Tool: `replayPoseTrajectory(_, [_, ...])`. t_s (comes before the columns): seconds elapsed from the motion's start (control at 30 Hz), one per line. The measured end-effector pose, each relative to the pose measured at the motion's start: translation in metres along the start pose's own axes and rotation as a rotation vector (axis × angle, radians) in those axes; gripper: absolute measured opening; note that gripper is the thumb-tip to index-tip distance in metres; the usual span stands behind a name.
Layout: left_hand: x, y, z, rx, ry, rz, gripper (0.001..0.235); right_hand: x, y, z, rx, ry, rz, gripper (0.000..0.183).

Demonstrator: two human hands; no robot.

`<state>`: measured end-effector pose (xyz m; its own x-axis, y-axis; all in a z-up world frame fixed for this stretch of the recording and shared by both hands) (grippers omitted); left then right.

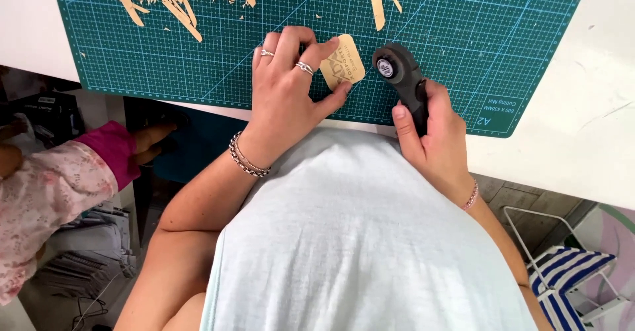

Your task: Trimming the edges of small wooden tags with a rotary cutter and using a punch tool to finish them on a cutting mat.

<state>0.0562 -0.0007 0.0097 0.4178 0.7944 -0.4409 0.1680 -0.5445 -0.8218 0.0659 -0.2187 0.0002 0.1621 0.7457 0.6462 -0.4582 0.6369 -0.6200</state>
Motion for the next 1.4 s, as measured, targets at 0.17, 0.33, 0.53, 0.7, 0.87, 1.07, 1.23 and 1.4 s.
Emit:
replayPoseTrajectory(0.17, [-0.002, -0.003, -0.001, 0.015, 0.019, 0.006, 0.041, -0.009, 0.009, 0.004, 0.047, 0.090, 0.151, 0.047])
replayPoseTrajectory(0.33, [-0.003, -0.006, 0.000, -0.003, 0.036, 0.004, 0.039, -0.008, 0.014, 0.008, 0.061, 0.091, 0.167, 0.045])
replayPoseTrajectory(0.53, [-0.003, -0.009, 0.003, -0.043, 0.055, 0.011, 0.037, -0.002, 0.016, 0.014, 0.042, 0.089, 0.175, 0.041])
replayPoseTrajectory(0.7, [0.000, -0.008, 0.006, -0.057, 0.054, 0.039, 0.041, -0.002, 0.016, 0.015, 0.004, 0.103, 0.187, 0.044])
replayPoseTrajectory(0.87, [0.001, -0.006, 0.008, -0.066, 0.051, 0.044, 0.045, 0.003, 0.017, 0.016, -0.007, 0.051, 0.193, 0.045])
replayPoseTrajectory(1.07, [0.001, -0.008, 0.007, -0.082, 0.058, 0.045, 0.044, 0.002, 0.019, 0.016, 0.008, 0.095, 0.201, 0.043])
replayPoseTrajectory(1.23, [0.002, -0.006, 0.006, -0.062, 0.026, 0.043, 0.050, 0.003, 0.019, 0.015, 0.013, 0.080, 0.233, 0.044])
replayPoseTrajectory(1.4, [0.004, -0.005, 0.006, -0.060, 0.016, 0.047, 0.052, 0.009, 0.021, 0.012, 0.037, 0.115, 0.289, 0.045])
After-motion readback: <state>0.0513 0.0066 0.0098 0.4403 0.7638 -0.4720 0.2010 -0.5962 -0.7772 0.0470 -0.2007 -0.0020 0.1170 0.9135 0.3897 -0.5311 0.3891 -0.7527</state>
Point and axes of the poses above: each hand's wrist, its own z-axis away from the middle knuckle, its own y-axis out of the palm, x = y × z, the point moved 6 cm from there along -z, towards the middle knuckle, and after that the axes turned 15 degrees about y, right-handed, at the moved point
